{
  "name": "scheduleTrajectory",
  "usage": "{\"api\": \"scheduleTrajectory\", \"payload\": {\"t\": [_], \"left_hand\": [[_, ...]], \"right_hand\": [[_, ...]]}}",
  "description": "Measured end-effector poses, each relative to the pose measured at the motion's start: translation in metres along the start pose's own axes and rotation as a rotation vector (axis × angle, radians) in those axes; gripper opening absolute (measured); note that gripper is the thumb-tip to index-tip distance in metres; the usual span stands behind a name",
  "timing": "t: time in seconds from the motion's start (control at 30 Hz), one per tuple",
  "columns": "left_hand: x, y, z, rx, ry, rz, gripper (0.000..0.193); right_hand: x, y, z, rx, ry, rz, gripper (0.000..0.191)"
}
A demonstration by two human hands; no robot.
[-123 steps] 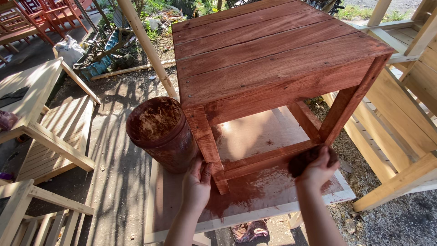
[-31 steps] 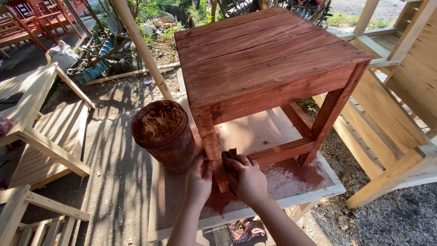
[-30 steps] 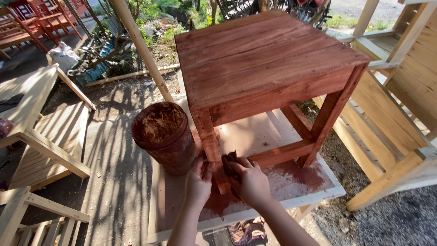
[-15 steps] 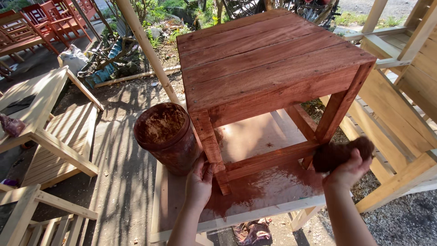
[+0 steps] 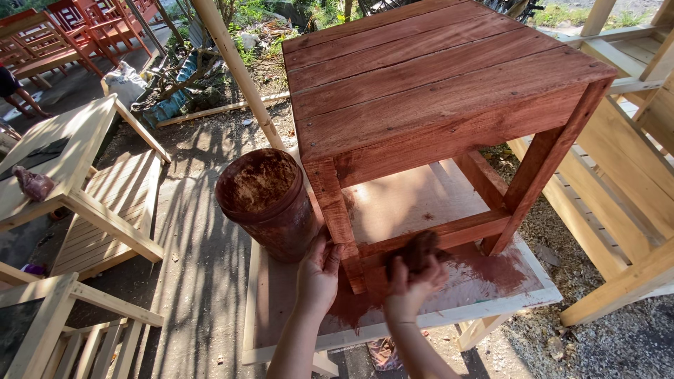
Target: The person applies reddish-brown stain to a small wooden table using a cloth. They repeatedly dip the cloth into a bucket and wipe the table's legs and lower frame, working methodically around the structure.
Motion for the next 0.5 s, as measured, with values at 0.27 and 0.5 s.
{"api": "scheduleTrajectory", "payload": {"t": [0.27, 0.5], "left_hand": [[-0.009, 0.001, 0.004, -0.024, -0.052, -0.061, 0.044], [-0.001, -0.002, 0.005, -0.029, -0.096, -0.046, 0.044]], "right_hand": [[0.045, 0.074, -0.044, 0.215, 0.133, 0.343, 0.063], [0.035, 0.006, -0.022, 0.672, -0.040, 0.144, 0.031]]}}
Point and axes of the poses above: each hand's wrist, its own y-axis away from the middle knuckle, its own z-axis out of the back of the hand, x = y × z, the point moved 10 cm from there along -y, towards the middle knuckle, and after that the axes turned 7 degrees about y, right-handed, at the moved point
